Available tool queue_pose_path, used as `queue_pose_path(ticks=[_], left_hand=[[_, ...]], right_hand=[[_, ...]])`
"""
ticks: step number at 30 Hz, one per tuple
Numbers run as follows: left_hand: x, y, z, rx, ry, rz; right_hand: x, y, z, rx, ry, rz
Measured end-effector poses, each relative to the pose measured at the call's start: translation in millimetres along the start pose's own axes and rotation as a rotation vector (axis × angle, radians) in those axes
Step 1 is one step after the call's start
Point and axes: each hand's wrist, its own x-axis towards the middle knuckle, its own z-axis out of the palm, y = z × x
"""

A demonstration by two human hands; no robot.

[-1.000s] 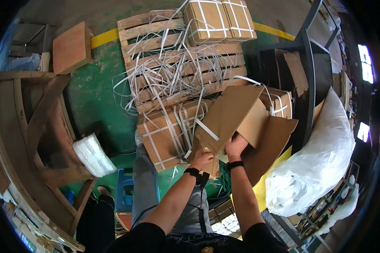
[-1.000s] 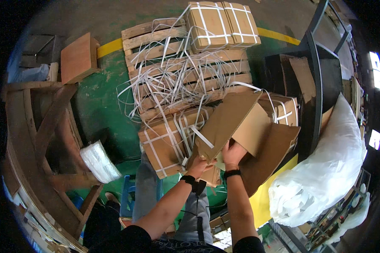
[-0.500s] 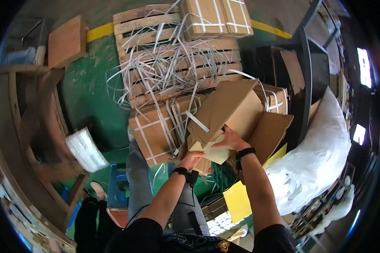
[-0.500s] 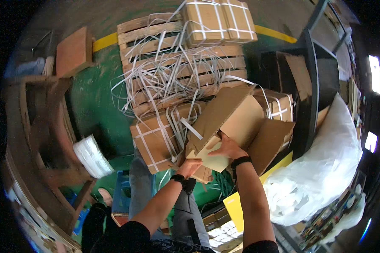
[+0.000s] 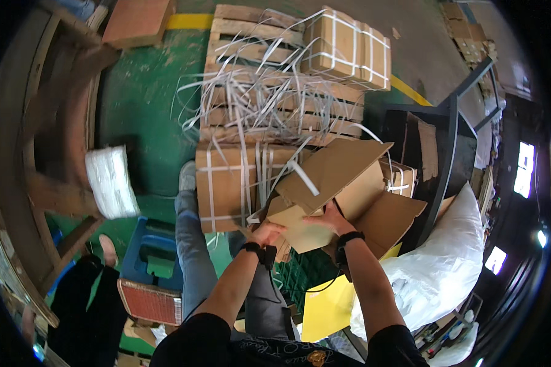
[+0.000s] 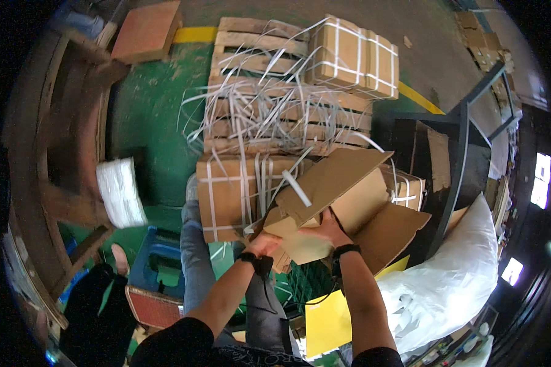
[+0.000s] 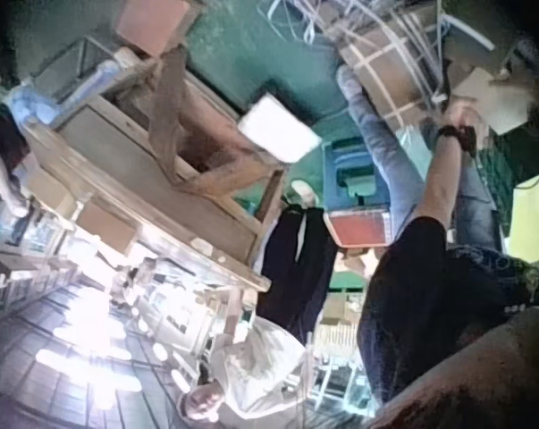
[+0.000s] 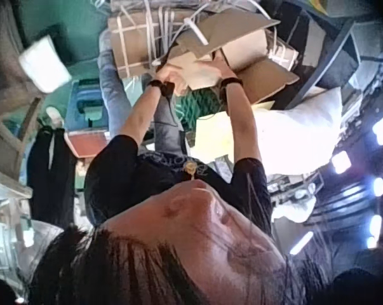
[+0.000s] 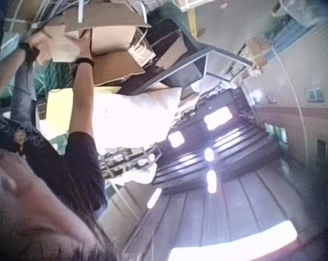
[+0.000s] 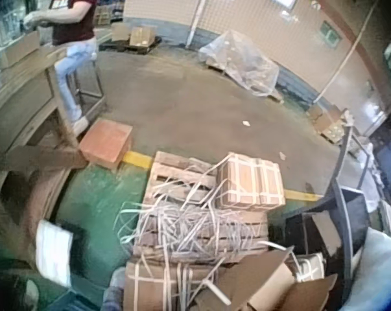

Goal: The person is assembling cardboard boxes and filling them with white padded bags of products in a factory or warehouse setting.

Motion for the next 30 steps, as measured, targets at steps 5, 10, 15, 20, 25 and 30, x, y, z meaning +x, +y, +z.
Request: queue_pose_path(ticks=[5, 10, 15, 20, 25, 30], left_hand=[[-12, 0, 23, -0.357, 0.013, 0.005], [-33, 4, -6, -0.23, -0.036, -0.166], [-135, 59, 48, 0.552, 0.132, -0.011], [-278, 116, 118, 0.852, 0.292, 0.172], [-363, 185, 167, 0.761, 0.497, 0.198], [-423, 299, 204, 0.69, 0.376, 0.429]], right_hand=[[9, 13, 9, 0.031, -0.021, 0.095], [-26, 4, 68, 0.674, -0.132, -0.163], [-119, -50, 96, 0.895, -0.144, -0.223], [-168, -127, 122, 0.949, -0.251, -0.208], [-172, -233, 95, 1.065, -0.361, -0.272], [-156, -400, 87, 1.066, -0.557, -0.283]])
